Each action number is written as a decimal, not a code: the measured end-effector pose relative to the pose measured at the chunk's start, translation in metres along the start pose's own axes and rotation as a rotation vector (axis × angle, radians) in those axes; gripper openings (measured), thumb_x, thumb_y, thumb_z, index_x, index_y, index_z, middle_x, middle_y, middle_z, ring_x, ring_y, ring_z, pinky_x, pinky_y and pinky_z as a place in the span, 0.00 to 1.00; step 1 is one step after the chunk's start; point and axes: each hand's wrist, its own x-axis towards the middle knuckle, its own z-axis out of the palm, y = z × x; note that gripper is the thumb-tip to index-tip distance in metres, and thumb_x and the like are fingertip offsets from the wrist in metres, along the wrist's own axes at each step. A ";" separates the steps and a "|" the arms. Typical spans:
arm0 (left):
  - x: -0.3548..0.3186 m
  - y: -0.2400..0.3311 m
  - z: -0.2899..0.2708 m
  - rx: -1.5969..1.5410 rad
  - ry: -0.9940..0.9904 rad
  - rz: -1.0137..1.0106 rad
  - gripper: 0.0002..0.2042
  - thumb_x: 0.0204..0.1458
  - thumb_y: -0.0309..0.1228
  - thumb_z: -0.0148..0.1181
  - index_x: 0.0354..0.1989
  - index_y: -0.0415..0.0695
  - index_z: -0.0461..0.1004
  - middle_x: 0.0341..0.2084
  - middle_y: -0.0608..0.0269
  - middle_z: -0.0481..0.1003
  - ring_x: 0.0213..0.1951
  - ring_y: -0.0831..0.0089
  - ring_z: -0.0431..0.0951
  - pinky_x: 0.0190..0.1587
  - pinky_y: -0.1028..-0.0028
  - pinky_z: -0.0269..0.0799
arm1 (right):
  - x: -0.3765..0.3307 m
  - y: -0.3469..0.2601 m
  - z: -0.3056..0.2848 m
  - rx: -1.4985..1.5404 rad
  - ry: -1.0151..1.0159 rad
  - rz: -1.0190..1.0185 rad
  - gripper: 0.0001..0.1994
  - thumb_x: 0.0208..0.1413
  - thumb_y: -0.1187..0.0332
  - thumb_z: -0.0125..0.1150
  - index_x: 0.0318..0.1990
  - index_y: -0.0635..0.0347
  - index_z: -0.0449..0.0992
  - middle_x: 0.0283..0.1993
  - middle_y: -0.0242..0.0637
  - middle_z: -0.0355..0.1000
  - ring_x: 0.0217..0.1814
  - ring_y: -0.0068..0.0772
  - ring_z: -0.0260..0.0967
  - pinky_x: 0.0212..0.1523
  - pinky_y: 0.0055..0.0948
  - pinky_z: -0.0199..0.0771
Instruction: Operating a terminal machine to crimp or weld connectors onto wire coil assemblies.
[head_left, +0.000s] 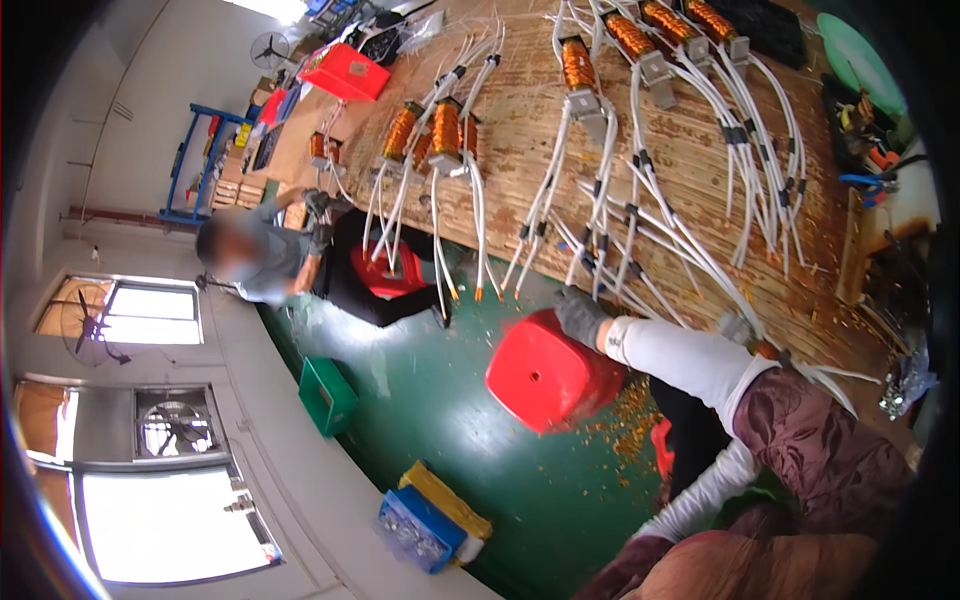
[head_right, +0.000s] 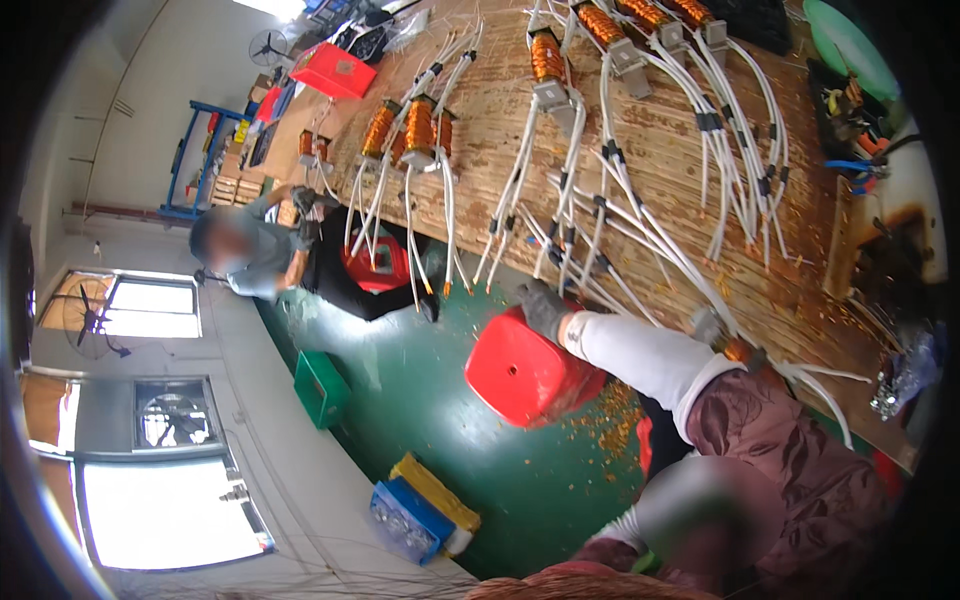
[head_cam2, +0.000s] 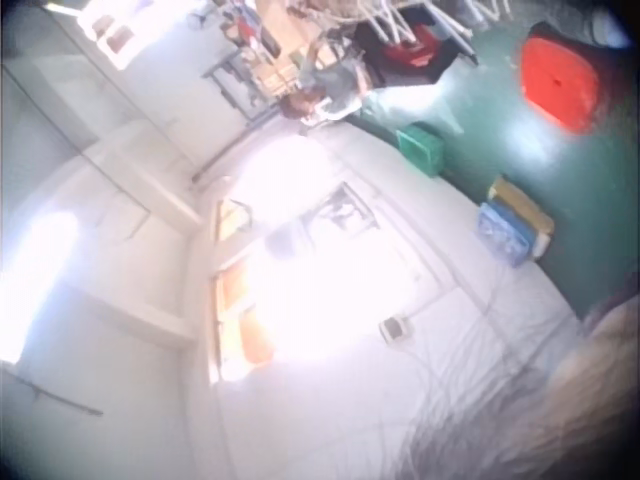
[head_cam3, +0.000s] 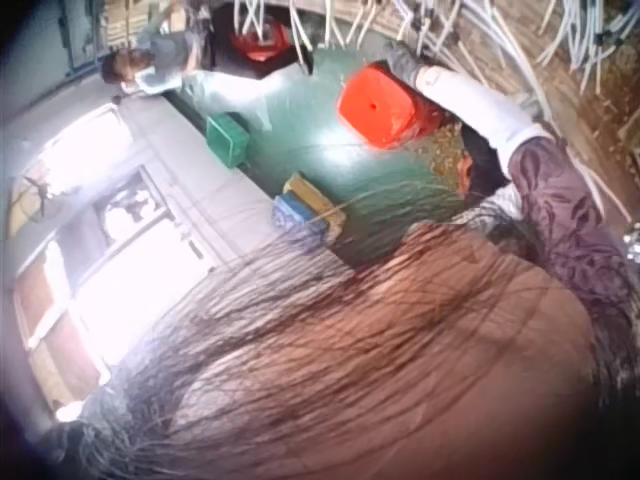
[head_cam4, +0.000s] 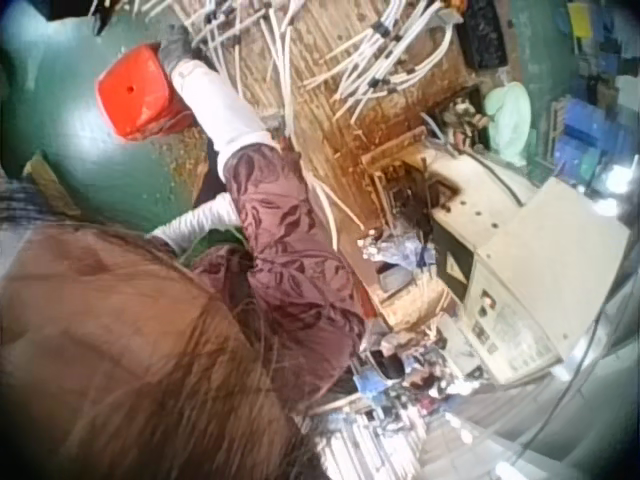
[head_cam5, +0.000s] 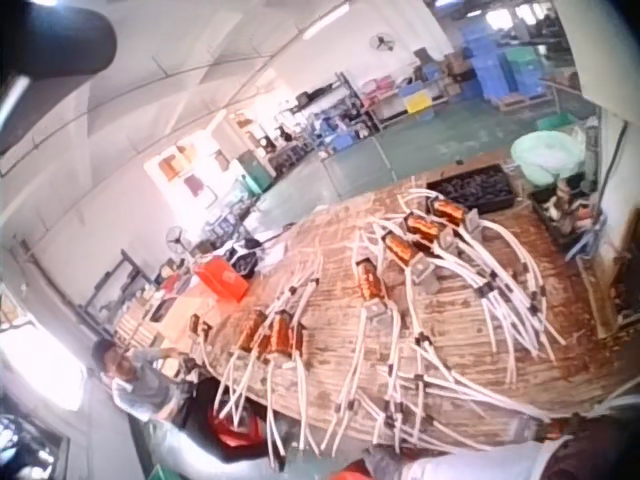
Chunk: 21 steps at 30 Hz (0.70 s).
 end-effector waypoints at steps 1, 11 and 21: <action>0.003 0.004 0.001 0.023 -0.015 -0.002 0.20 0.50 0.37 0.62 0.49 0.41 0.70 0.40 0.62 0.74 0.40 0.70 0.75 0.43 0.72 0.72 | 0.000 0.002 0.011 0.021 -0.057 0.003 0.11 0.47 0.67 0.51 0.33 0.56 0.80 0.33 0.34 0.74 0.41 0.37 0.67 0.42 0.38 0.61; 0.005 0.021 0.007 0.055 -0.035 -0.010 0.22 0.49 0.37 0.63 0.51 0.40 0.67 0.42 0.62 0.73 0.41 0.72 0.74 0.44 0.73 0.71 | -0.009 -0.016 -0.116 0.923 -0.029 -0.540 0.11 0.44 0.67 0.59 0.39 0.48 0.75 0.31 0.37 0.73 0.35 0.39 0.73 0.30 0.38 0.72; 0.031 0.037 0.008 0.015 -0.043 -0.015 0.25 0.48 0.37 0.64 0.52 0.40 0.65 0.43 0.63 0.72 0.42 0.73 0.73 0.45 0.73 0.70 | 0.145 0.184 -0.046 0.525 0.491 -0.316 0.09 0.42 0.69 0.60 0.33 0.59 0.78 0.26 0.41 0.73 0.31 0.38 0.73 0.34 0.32 0.73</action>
